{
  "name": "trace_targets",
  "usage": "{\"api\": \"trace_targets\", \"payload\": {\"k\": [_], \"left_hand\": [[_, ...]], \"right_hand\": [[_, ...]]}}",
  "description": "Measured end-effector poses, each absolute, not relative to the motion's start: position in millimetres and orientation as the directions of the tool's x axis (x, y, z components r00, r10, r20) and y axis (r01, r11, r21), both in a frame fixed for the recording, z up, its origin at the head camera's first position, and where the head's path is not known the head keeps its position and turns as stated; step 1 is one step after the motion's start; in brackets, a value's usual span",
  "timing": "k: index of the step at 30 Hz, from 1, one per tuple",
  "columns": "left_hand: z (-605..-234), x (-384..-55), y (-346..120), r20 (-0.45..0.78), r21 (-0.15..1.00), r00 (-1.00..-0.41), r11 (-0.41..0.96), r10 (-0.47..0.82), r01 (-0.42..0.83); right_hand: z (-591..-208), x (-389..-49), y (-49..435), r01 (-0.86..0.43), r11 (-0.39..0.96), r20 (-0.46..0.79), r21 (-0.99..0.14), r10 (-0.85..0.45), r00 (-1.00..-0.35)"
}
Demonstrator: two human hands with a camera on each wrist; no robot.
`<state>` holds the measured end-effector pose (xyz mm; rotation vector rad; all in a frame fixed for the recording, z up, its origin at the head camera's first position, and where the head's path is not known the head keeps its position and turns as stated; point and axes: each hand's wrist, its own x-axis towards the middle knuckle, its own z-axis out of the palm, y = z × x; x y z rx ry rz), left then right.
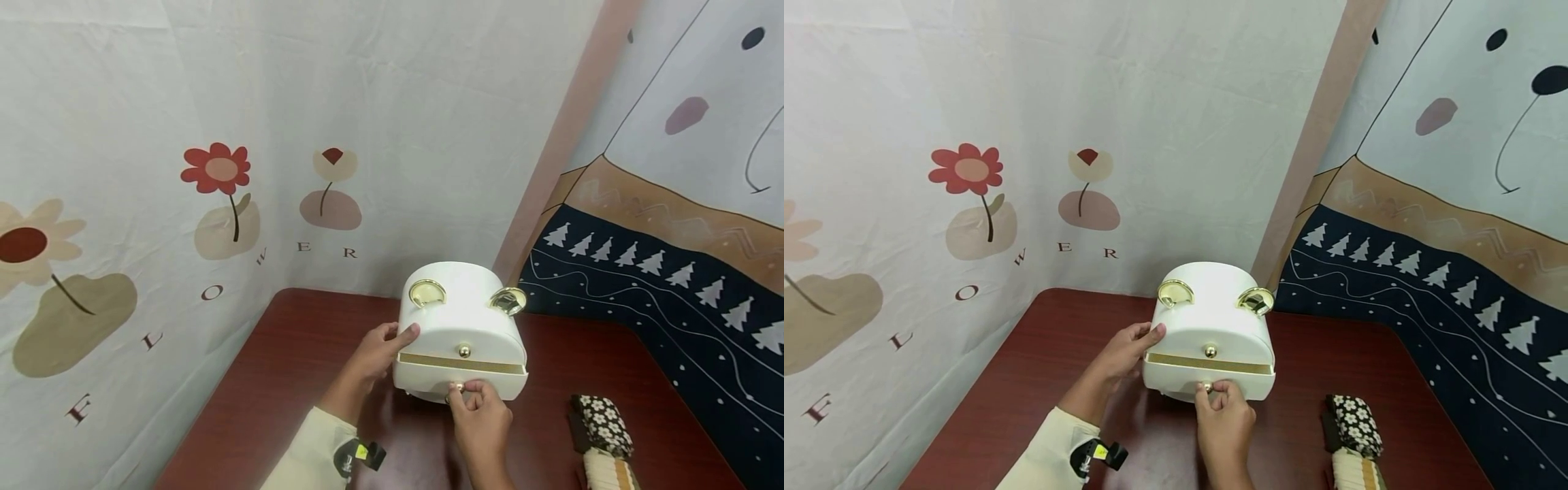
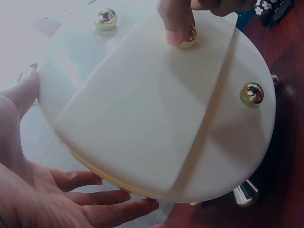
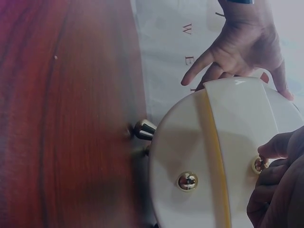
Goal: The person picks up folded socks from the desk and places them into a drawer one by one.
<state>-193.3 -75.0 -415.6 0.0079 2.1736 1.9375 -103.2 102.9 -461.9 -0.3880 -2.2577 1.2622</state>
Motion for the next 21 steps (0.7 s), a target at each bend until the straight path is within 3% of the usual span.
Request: {"api": "trace_targets", "payload": {"k": [13, 21], "left_hand": [[-418.1, -195.7, -76.0, -0.197, 0.975, -0.969, 0.135, 0.147, -0.178], [-417.9, -196.7, -75.5, -0.183, 0.977, -0.973, 0.137, 0.14, -0.164]], "right_hand": [[-463.4, -79.9, 103.6, 0.011, 0.553, 0.308, -0.833, 0.479, -0.822], [-467.8, -68.2, 102.7, -0.004, 0.576, 0.36, -0.817, 0.505, -0.784]]}}
